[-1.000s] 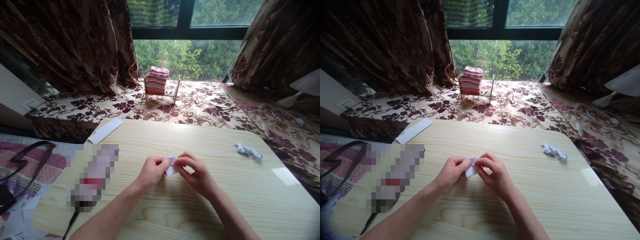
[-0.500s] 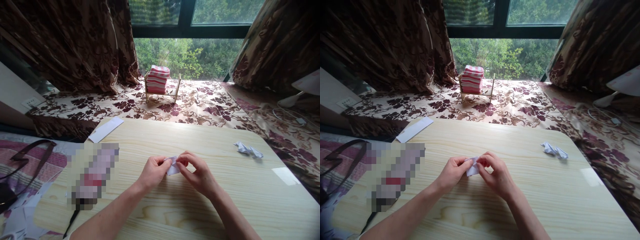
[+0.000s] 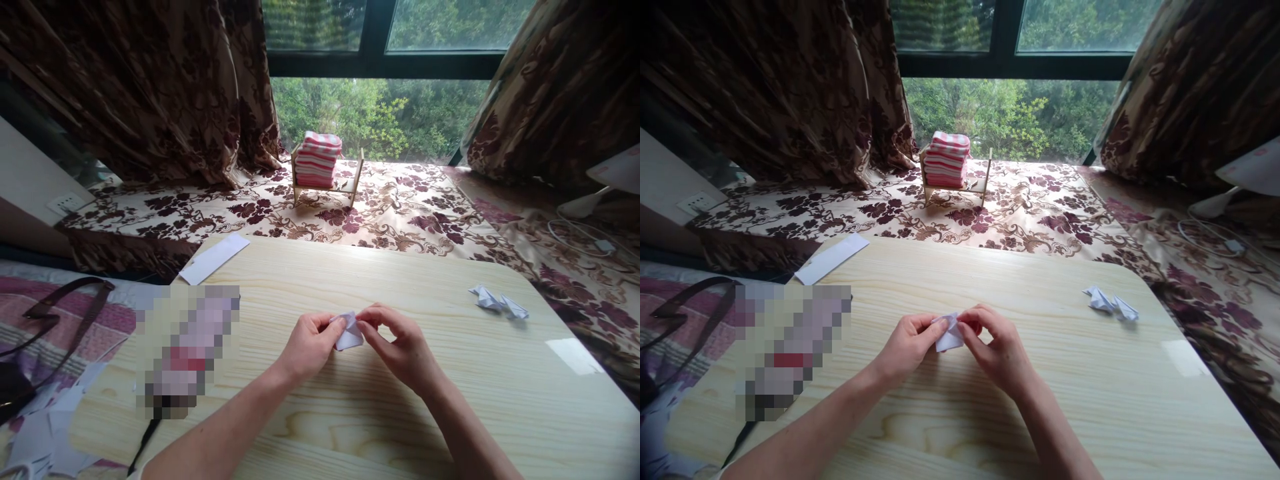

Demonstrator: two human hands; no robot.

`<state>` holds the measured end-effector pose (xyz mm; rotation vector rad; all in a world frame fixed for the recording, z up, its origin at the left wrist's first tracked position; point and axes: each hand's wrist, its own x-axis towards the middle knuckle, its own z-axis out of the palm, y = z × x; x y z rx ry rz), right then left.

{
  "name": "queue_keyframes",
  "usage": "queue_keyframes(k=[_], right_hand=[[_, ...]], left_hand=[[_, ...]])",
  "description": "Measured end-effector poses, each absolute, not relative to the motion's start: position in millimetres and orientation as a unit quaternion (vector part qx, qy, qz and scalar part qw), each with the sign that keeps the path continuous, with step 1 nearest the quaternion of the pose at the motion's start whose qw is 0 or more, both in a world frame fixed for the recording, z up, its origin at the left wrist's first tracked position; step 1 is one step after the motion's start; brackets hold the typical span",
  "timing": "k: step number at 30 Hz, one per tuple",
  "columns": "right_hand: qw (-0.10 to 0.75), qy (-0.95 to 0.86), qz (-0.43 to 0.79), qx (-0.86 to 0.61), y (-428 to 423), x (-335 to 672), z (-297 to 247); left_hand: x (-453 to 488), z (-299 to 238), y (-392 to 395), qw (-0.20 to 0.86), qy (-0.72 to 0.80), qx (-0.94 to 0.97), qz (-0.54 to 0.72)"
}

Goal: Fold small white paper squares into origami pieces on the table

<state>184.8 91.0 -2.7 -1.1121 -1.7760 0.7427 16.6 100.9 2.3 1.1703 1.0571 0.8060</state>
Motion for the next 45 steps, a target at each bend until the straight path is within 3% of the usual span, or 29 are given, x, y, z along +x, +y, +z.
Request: queue_keyframes(k=[29,45], right_hand=[[0.412,-0.737,0.332,-0.421,91.5,181.3,-2.5],[0.389,-0.698,0.343,-0.493,90.1,182.2,-7.1]], left_hand=[[16.0,-1.5,101.1,0.624,0.465,0.532,0.334],[19.9,4.4,94.7,0.534,0.469,0.617,0.339]])
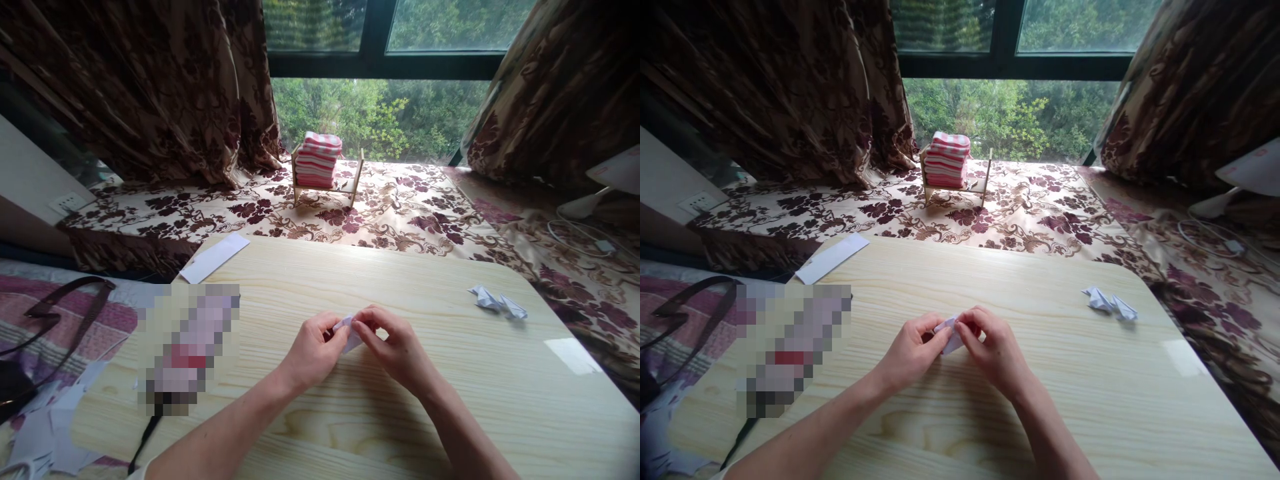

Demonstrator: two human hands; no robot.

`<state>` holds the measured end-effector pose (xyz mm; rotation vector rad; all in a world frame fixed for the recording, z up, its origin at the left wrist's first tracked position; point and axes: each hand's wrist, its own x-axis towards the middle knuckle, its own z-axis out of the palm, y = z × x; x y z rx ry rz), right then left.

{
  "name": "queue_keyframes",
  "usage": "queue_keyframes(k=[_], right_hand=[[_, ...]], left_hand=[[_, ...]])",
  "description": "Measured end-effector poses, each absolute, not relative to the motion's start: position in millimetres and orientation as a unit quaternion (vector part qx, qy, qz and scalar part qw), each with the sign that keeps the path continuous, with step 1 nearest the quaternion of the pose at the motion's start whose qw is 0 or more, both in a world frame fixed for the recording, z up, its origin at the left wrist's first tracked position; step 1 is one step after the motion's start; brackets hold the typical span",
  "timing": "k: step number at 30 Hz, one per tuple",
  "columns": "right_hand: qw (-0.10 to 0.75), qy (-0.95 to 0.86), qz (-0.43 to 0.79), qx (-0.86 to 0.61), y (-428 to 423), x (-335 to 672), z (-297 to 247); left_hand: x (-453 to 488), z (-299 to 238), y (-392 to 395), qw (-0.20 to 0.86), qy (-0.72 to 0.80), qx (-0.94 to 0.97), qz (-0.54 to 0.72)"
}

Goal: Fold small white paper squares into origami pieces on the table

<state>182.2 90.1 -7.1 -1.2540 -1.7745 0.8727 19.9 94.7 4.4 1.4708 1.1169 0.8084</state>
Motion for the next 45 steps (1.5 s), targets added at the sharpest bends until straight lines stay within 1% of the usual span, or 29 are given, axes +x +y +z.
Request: queue_keyframes(k=[5,9,12,16,22,38,45], right_hand=[[0.385,-0.683,0.361,-0.506,89.5,181.8,-5.7],[0.394,-0.645,0.415,-0.506,90.1,181.5,-5.6],[0.402,-0.610,0.457,-0.507,91.3,182.5,-5.2],[0.400,-0.597,0.478,-0.505,92.1,183.9,-1.4],[0.380,-0.607,0.502,-0.484,90.0,183.7,2.9],[0.368,-0.640,0.461,-0.492,90.5,184.7,-0.3],[0.370,-0.658,0.434,-0.492,91.4,183.3,-0.9]], left_hand=[[22.5,2.6,91.8,0.508,0.488,0.628,0.331],[22.8,4.4,91.1,0.516,0.501,0.609,0.336],[22.1,5.7,91.6,0.566,0.483,0.575,0.339],[21.1,4.9,94.0,0.645,0.450,0.512,0.344],[20.1,5.8,96.8,0.699,0.427,0.447,0.359],[20.3,3.8,96.5,0.681,0.442,0.465,0.353],[20.6,6.2,95.4,0.656,0.462,0.491,0.338]])
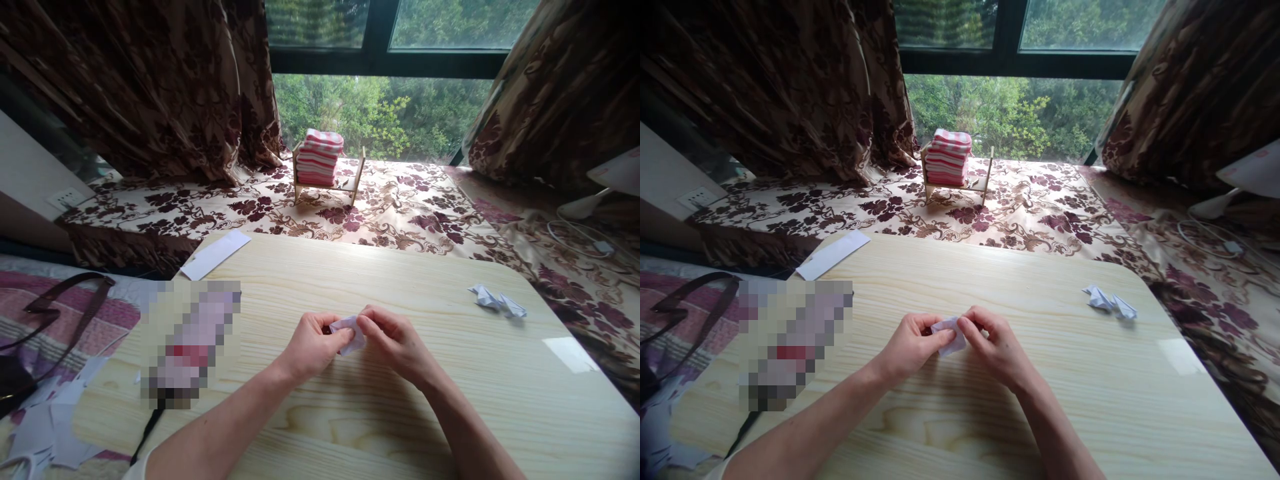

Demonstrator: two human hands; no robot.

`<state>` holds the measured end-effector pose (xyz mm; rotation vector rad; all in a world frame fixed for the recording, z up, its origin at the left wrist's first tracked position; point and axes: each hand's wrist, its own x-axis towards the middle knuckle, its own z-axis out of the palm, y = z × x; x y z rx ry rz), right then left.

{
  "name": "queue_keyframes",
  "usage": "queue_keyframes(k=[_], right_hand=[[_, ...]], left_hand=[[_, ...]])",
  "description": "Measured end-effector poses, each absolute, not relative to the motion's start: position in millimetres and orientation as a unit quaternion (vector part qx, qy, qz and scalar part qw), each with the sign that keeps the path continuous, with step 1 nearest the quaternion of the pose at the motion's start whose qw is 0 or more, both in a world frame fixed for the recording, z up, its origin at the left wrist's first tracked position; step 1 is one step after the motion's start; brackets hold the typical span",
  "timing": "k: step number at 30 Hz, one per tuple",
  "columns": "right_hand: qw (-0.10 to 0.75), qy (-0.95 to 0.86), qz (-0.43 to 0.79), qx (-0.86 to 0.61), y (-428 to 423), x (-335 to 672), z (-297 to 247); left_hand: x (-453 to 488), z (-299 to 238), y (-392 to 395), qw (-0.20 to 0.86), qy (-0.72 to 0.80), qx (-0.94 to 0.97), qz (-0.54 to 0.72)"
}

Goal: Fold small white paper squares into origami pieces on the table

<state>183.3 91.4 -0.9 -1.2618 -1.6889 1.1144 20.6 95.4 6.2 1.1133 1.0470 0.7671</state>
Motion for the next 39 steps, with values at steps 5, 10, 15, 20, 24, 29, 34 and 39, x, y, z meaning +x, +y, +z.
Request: queue_keyframes(k=[5,10,15,20,24,29,34,39], right_hand=[[0.372,-0.648,0.446,-0.492,91,182,-2],[0.374,-0.634,0.470,-0.488,91,181,-3],[0.374,-0.635,0.468,-0.487,88,176,-7],[0.383,-0.621,0.461,-0.505,90,172,-9],[0.371,-0.621,0.482,-0.494,94,177,-7],[0.359,-0.622,0.507,-0.476,92,181,-6],[0.362,-0.618,0.513,-0.473,90,179,-6],[0.357,-0.617,0.517,-0.473,89,176,-4]], left_hand=[[21,10,94,0.639,0.465,0.520,0.323],[18,7,98,0.669,0.434,0.521,0.304],[16,4,99,0.650,0.447,0.535,0.303],[17,5,99,0.630,0.466,0.541,0.304],[17,3,98,0.629,0.469,0.546,0.295],[14,4,99,0.652,0.446,0.551,0.269],[12,8,100,0.654,0.432,0.563,0.262],[14,10,99,0.642,0.435,0.566,0.281]])
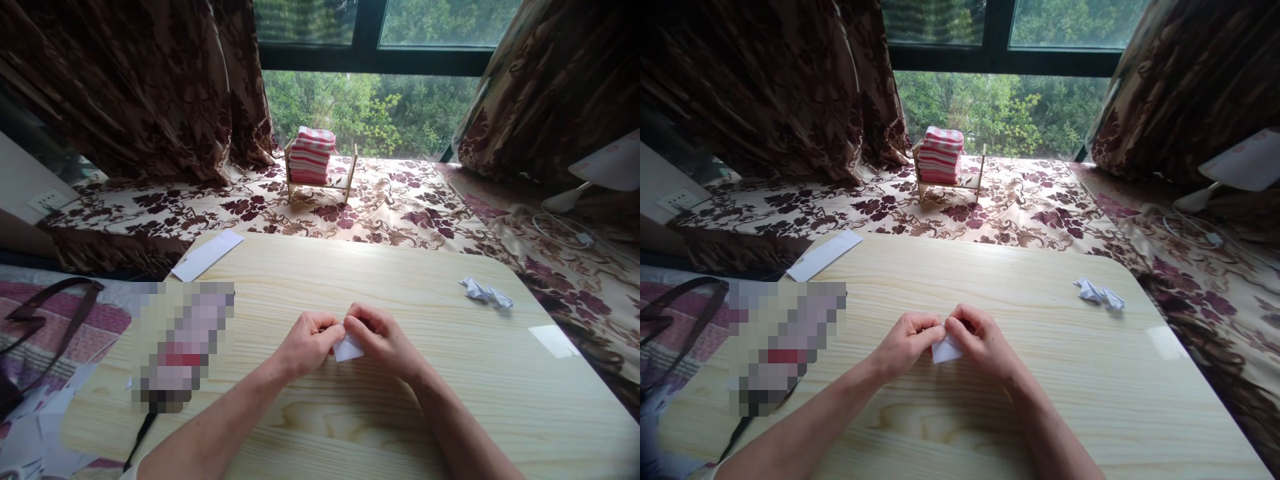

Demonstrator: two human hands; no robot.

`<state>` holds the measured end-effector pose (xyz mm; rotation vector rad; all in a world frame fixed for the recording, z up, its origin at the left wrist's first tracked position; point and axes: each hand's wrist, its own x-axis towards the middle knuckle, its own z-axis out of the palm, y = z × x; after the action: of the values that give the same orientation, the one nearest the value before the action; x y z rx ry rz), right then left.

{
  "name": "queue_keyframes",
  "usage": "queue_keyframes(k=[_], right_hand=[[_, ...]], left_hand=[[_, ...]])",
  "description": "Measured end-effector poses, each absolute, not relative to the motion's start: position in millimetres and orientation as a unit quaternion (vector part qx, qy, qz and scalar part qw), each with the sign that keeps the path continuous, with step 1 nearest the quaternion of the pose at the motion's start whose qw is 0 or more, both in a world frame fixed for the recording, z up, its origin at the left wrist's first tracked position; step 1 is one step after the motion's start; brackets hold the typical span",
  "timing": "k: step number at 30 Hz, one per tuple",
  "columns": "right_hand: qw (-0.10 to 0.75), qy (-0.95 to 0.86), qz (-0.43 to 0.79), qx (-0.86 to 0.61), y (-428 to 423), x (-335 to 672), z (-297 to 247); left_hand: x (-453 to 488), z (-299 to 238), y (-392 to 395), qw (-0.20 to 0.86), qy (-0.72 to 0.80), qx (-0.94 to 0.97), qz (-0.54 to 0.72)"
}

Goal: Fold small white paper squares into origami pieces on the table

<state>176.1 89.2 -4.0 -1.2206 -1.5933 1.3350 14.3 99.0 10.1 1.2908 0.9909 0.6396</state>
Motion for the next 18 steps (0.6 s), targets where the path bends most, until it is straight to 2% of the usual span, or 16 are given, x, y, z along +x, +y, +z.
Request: queue_keyframes(k=[9,18], right_hand=[[0.356,-0.615,0.525,-0.469,89.1,175.7,-1.8],[0.377,-0.588,0.519,-0.492,93.1,177.9,-10.8]], left_hand=[[18.7,5.4,97.8,0.634,0.458,0.542,0.308],[13.3,6.2,99.7,0.670,0.431,0.549,0.254]])
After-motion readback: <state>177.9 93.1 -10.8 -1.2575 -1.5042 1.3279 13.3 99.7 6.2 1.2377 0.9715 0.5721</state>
